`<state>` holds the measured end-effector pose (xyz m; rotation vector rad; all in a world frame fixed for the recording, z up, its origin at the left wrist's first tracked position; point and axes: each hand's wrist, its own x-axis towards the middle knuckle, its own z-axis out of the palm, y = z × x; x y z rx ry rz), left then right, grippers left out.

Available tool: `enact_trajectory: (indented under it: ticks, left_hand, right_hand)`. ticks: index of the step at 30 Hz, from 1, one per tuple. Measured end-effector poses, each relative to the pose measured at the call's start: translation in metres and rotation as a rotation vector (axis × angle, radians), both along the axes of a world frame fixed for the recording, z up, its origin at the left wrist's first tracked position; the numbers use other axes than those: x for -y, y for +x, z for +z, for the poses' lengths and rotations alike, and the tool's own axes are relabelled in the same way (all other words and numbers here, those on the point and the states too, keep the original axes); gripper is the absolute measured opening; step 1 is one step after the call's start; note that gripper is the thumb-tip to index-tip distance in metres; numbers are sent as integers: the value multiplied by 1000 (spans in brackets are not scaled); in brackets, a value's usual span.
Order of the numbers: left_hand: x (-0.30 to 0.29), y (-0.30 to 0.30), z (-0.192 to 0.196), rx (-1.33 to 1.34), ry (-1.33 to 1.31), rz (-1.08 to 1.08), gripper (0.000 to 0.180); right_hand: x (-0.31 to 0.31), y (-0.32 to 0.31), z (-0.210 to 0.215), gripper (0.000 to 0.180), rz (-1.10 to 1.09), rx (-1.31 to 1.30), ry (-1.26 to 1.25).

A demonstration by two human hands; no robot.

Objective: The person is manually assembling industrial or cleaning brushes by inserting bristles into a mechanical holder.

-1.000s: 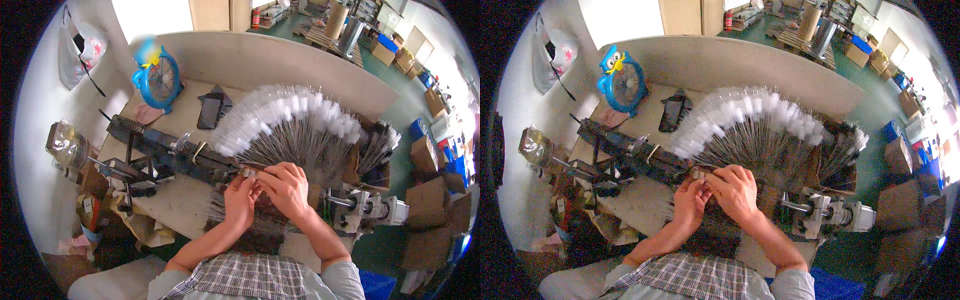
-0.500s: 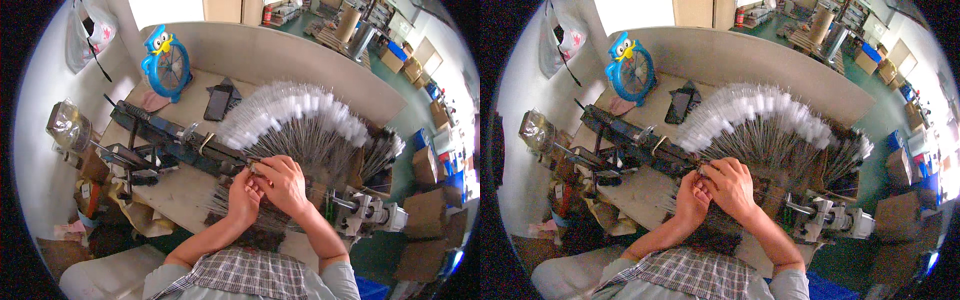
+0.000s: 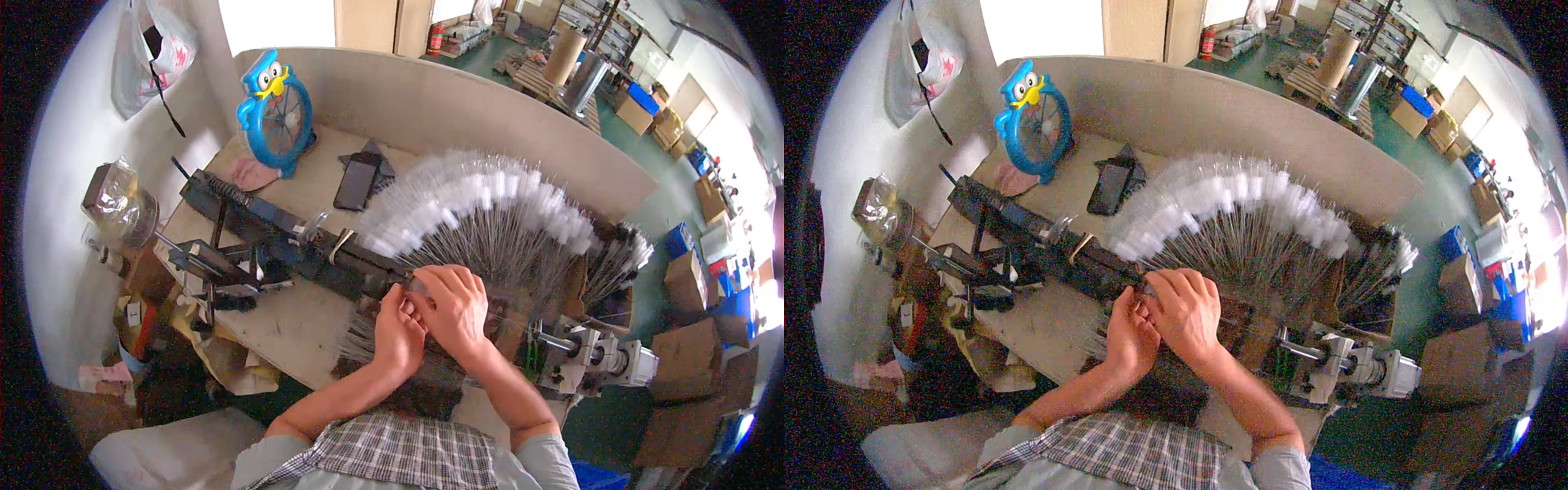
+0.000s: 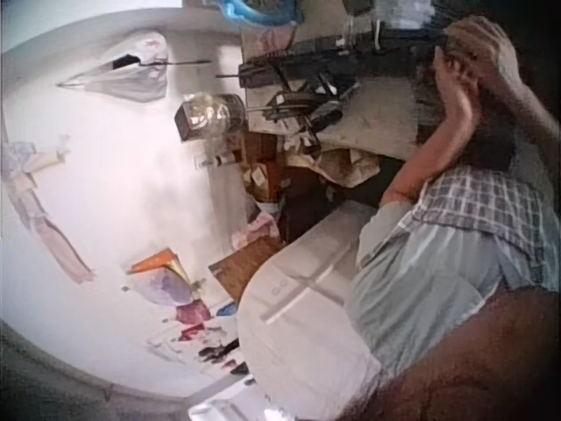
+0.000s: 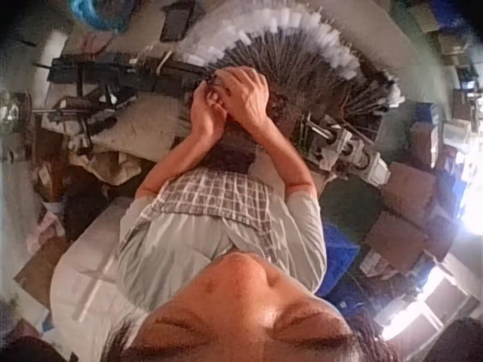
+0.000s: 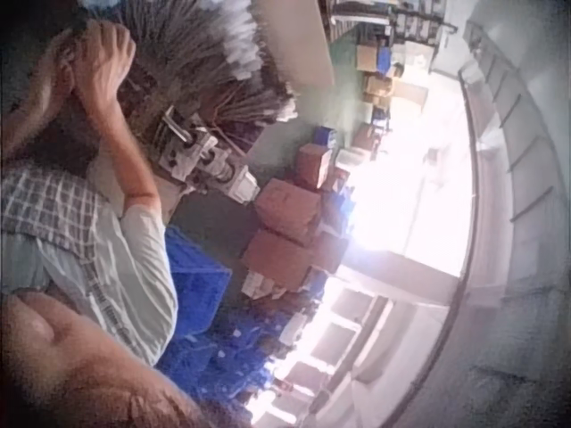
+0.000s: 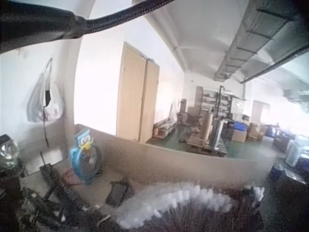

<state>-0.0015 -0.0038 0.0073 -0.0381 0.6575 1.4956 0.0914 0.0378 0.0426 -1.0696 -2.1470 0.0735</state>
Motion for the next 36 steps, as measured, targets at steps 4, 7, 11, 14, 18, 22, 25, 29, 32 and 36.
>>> enact_trajectory:
  ticks: [4, 7, 11, 14, 18, 22, 25, 29, 32, 36]
  left_hand:
    - [2, -2, 9, -45, 25, -22, 27]
    - [2, 2, 9, -69, 63, -12, 23]
    - [0, 4, 12, -118, 47, 25, 14]
    - [-2, 4, 1, -165, 84, 29, 9]
    - [-2, 6, 4, -231, 66, 5, 8]
    - [-3, 7, 3, -235, 82, 27, 9]
    - [-5, 7, 1, -234, 78, 33, 10]
    - [-3, 4, 3, -219, 116, 10, 10]
    - [-1, 1, 7, -230, 118, 5, 20]
    - [1, -3, 15, -121, 84, -27, 34]
  right_hand:
    - [6, 10, 1, 30, -29, -2, 53]
    - [10, 18, 4, 31, -21, -12, 34]
    - [8, 22, -1, 32, -54, -3, 32]
    - [5, 24, -2, 30, -28, -14, 76]
    - [4, 27, 1, 29, -4, -6, 62]
    - [2, 27, 0, 27, 16, -6, 37]
    - [0, 28, 1, 26, 36, 6, 15]
    - [5, 30, 19, 28, 67, -5, -23]
    - [15, 42, 29, 32, -45, 141, -66]
    - [23, 56, 12, 17, -63, 298, -102]
